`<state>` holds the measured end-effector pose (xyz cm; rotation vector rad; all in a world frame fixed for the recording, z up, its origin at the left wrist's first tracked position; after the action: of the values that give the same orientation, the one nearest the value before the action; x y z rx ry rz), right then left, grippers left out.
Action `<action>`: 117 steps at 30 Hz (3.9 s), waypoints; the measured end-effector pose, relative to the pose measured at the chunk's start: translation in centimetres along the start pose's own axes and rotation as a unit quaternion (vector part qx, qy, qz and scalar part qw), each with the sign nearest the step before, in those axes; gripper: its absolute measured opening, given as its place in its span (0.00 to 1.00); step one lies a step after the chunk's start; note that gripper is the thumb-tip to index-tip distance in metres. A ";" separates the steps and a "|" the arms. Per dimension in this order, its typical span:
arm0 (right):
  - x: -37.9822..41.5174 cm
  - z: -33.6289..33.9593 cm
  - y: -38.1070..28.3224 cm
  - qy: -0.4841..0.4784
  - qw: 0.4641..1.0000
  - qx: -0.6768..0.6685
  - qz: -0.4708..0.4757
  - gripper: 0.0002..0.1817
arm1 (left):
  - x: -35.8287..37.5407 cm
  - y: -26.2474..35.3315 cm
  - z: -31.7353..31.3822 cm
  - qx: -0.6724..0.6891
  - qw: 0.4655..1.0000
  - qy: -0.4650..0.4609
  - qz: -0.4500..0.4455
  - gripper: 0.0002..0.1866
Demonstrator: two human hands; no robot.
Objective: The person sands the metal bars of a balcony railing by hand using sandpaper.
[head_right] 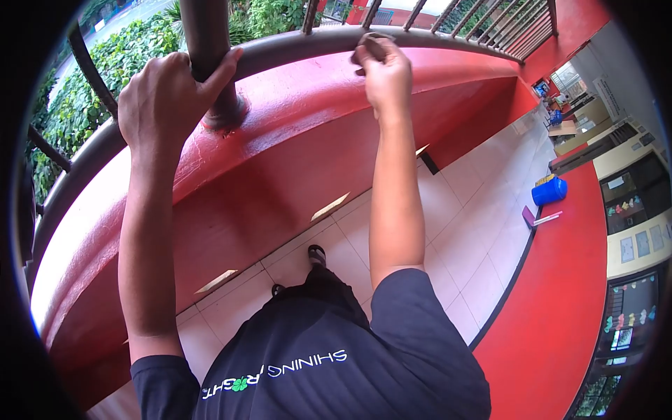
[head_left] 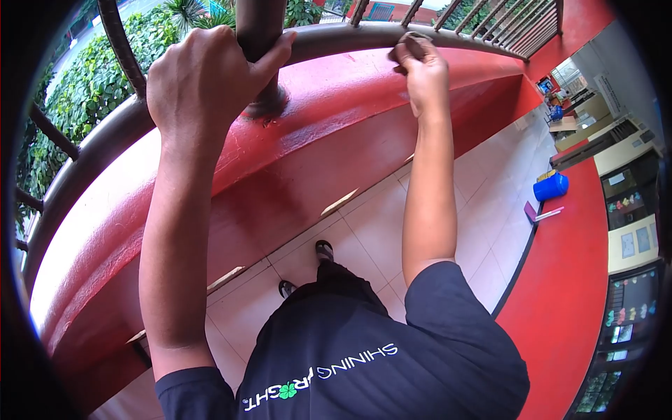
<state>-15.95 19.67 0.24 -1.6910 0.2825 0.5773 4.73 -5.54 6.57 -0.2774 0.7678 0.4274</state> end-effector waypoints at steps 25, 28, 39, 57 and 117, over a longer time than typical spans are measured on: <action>0.2 -0.9 0.5 -0.067 0.993 -0.082 -0.046 0.03 | -0.3 0.3 0.3 -0.030 0.999 0.000 0.014 0.46; -1.0 1.6 1.4 0.007 0.990 -0.137 -0.019 0.03 | 0.0 0.5 0.3 -0.032 0.999 -0.004 0.011 0.45; -1.2 1.4 1.2 -0.068 0.990 -0.119 -0.044 0.03 | -0.3 0.8 0.6 -0.060 0.998 -0.015 0.022 0.42; -1.1 1.6 1.1 -0.049 0.997 -0.054 -0.033 0.06 | -0.1 1.0 -0.2 -0.118 0.993 0.028 0.009 0.35; 5.0 -9.5 -4.3 0.037 0.984 0.066 0.161 0.08 | -1.4 -0.1 0.2 0.023 0.976 -0.165 -0.141 0.27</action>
<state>-7.54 11.99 2.28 -1.5509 0.6415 0.7176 3.98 -5.88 7.78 -0.2593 0.4043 0.1782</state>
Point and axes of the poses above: each hand's wrist, its own x-axis away from the middle knuckle, its own z-axis out of the back of the hand, y = z × x, the point moved 6 cm from there along -x, towards the middle knuckle, and after that the axes turned 12 degrees about -x, right-handed, at the moved point
